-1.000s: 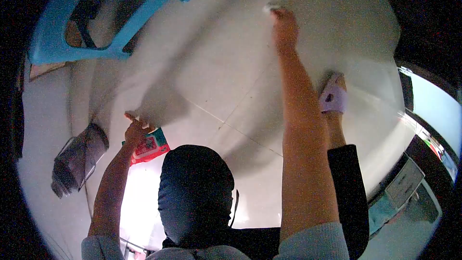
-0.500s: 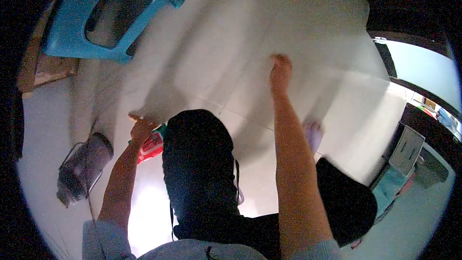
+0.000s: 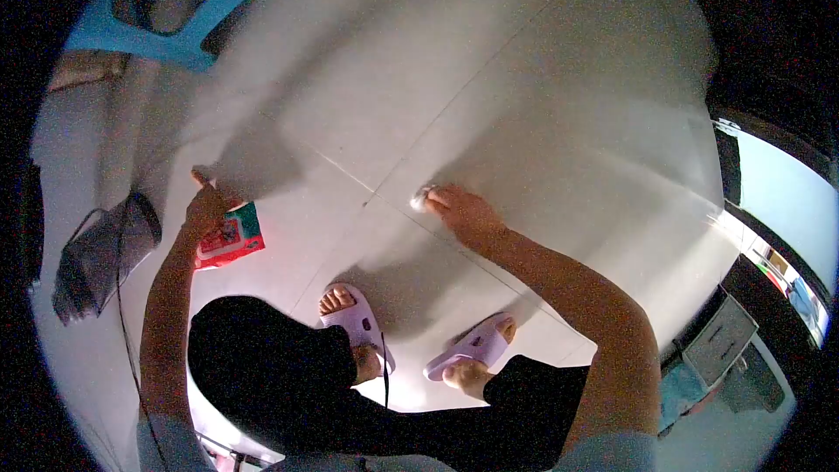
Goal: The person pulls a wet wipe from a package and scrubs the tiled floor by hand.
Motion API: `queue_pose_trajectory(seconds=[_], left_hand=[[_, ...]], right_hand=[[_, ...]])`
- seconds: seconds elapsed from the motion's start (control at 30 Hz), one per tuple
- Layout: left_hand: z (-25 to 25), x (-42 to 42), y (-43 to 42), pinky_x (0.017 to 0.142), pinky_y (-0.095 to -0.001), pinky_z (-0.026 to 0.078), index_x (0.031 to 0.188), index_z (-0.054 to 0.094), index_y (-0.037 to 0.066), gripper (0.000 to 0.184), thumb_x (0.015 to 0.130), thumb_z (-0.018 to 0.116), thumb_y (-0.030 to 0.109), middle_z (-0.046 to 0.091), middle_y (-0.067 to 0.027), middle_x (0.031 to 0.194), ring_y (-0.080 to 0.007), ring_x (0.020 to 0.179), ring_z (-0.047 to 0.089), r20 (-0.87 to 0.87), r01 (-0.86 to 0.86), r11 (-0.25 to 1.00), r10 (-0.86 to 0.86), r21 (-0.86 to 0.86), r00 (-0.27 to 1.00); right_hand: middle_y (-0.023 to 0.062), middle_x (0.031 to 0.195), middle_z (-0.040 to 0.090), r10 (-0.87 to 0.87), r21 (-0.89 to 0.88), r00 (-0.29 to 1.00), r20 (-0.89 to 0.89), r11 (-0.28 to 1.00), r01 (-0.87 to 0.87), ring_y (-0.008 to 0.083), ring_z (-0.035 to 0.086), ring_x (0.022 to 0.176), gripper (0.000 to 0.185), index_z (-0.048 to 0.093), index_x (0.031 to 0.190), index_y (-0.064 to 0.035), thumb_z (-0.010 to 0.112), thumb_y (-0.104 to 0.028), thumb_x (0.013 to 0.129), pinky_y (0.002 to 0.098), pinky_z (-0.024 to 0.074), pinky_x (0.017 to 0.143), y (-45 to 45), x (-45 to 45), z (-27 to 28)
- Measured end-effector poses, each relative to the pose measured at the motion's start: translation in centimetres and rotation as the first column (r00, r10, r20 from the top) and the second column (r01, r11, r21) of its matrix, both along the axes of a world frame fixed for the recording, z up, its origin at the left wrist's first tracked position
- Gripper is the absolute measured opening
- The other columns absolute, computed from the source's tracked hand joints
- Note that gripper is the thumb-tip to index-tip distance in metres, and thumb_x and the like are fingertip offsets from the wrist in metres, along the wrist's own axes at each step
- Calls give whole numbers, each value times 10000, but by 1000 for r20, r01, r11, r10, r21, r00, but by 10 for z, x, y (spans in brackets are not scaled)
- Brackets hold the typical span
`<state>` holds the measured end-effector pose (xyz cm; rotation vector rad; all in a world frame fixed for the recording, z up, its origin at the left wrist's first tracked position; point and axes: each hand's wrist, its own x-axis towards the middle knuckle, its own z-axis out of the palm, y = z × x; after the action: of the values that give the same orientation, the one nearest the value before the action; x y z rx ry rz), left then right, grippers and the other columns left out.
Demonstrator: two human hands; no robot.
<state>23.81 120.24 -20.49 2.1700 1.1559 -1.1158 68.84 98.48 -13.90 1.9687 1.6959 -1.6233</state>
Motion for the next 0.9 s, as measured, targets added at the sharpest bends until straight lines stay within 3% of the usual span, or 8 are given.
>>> queue_pose_trajectory(seconds=[0.03,0.1,0.23,0.37,0.43,0.57,0.7,0.9], left_hand=[[3,4,0,1026,-467,228,1225,452,111,383,870,424,253,525,-191,1118,-309,873,601,-18,38,999,-38,-17,999],[10,10,-3,1032,-458,211,1190,462,77,408,867,416,322,531,-189,1109,-301,873,603,-24,189,982,-188,27,982],[-6,-15,7,1045,-401,175,1143,468,19,553,850,405,484,574,-199,1021,-291,897,597,25,453,885,-458,110,888],[15,9,1,979,-390,282,1242,316,13,681,822,436,535,602,-208,917,-325,898,586,90,-60,997,56,43,994],[18,15,1,940,-391,336,1263,254,-6,741,810,454,545,607,-212,886,-333,904,580,-26,-144,987,146,78,989],[-4,-14,11,863,-357,414,1231,-113,-170,1110,725,630,482,573,-263,972,-349,950,562,185,-659,749,658,-66,730],[10,4,5,814,-339,443,1172,-201,-209,1210,688,671,477,562,-275,1007,-347,942,567,150,-410,912,403,22,903],[11,11,5,856,-359,417,1159,-165,-234,1198,692,651,509,585,-262,957,-323,909,587,59,-476,879,474,33,879]], right_hand=[[130,1206,465,3,6,1000,-7,1000,-3,272,454,1101,366,430,1209,-55,421,-116,848,400,319,984,2,10,-10],[110,966,563,-126,815,988,-92,560,147,256,516,971,205,557,986,-57,415,-158,877,373,392,869,28,47,-50],[116,853,577,-495,957,832,249,258,-133,271,545,824,109,593,847,-64,504,-99,794,352,432,685,164,130,-63],[109,827,570,-421,997,906,47,79,-15,264,542,821,104,580,831,-52,503,-110,793,343,431,684,189,87,-111],[88,717,501,-207,856,932,-299,374,358,242,487,710,159,508,740,-35,510,-184,795,358,382,631,139,16,-84],[109,806,515,231,452,873,-430,892,-13,266,517,808,111,543,842,-57,534,-103,742,380,431,697,24,-58,-63],[134,782,525,29,945,973,-230,247,216,293,519,806,136,554,869,-56,474,-75,761,408,419,716,84,-41,-78],[110,913,571,-350,919,936,49,382,95,282,520,902,228,587,961,-68,453,-33,780,371,438,759,181,12,-87]])
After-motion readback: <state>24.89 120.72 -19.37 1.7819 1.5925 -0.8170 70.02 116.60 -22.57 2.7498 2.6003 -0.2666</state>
